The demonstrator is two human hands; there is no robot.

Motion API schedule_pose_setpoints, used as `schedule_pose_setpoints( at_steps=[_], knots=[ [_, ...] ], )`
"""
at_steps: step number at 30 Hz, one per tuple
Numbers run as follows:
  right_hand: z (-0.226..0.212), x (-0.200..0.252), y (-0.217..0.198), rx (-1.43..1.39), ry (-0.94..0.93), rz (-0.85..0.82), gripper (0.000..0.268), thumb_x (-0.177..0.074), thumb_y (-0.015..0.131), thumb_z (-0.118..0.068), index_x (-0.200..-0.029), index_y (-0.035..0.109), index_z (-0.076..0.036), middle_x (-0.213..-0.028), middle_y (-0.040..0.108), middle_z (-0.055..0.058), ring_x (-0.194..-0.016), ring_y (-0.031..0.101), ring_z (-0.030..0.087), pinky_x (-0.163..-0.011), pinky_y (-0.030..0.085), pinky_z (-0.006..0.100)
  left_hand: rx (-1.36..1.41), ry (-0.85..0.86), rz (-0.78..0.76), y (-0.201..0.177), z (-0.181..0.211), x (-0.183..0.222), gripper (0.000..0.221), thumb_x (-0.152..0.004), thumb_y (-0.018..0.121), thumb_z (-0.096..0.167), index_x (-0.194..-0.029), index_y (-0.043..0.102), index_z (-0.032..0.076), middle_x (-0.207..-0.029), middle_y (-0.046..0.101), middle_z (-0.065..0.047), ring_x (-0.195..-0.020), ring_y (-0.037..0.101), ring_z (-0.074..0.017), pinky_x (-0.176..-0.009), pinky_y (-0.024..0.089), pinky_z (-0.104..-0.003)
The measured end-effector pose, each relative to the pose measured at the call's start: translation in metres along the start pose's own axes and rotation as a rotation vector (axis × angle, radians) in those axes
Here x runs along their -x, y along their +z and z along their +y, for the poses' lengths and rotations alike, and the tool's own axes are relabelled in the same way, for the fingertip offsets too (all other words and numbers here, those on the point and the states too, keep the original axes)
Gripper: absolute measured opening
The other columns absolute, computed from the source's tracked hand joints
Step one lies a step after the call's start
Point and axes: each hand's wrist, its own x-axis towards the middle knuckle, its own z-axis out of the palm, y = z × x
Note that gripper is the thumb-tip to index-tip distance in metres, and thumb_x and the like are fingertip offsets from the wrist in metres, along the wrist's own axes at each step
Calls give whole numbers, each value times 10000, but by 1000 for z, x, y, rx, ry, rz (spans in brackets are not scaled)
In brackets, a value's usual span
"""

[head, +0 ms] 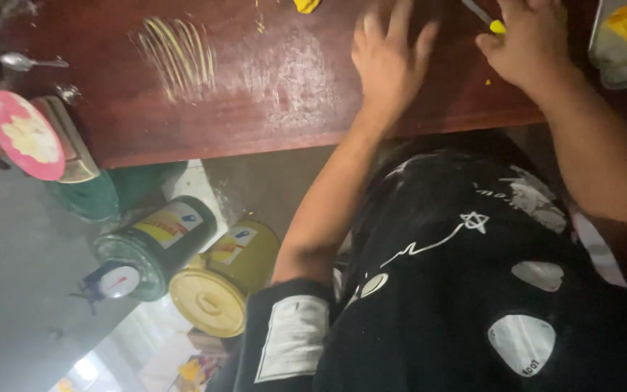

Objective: Shaping pieces of yellow dough and placing them onto a baking tray.

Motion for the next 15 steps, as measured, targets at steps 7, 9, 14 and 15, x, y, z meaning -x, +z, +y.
schedule_pose_setpoints(
  at_steps=[7, 9, 14, 15],
  knots=[
    [18, 32, 37, 34, 143, 2, 250, -975, 756, -100, -1196, 693, -1, -1141, 657, 223, -1033, 656, 383, -877, 570, 501, -424, -3, -234, 23, 8, -28, 794, -952, 477, 703, -1580, 337, 237, -1655, 298, -147, -1582, 183, -367, -1242, 148, -742],
    [7, 40, 7, 45, 131, -10, 231, -993, 803, -143, -1159, 714, -9, -1070, 676, 210, -973, 680, 376, -820, 580, 492, -444, -8, -366, 23, 20, -20, 782, -999, 435, 701, -1627, 274, 263, -1704, 232, -131, -1612, 121, -354, -1255, 106, -742],
    [12, 30, -33, -1056, 585, -139, 317, -1059, 624, -51, -1364, 632, 33, -1062, 697, 112, -774, 692, 160, -585, 589, 321, -405, 87, -342, 40, -3, -31, 730, -1014, 464, 653, -1595, 273, 255, -1688, 190, -152, -1561, 120, -366, -1198, 113, -716],
    [13, 35, -31, -1065, 581, -117, 317, -1059, 624, -51, -1364, 632, 33, -1062, 697, 112, -774, 692, 160, -585, 589, 321, -416, 106, -336, 46, -24, -23, 730, -1014, 464, 653, -1595, 273, 255, -1688, 190, -152, -1561, 120, -366, -1198, 113, -716]
  ],
)
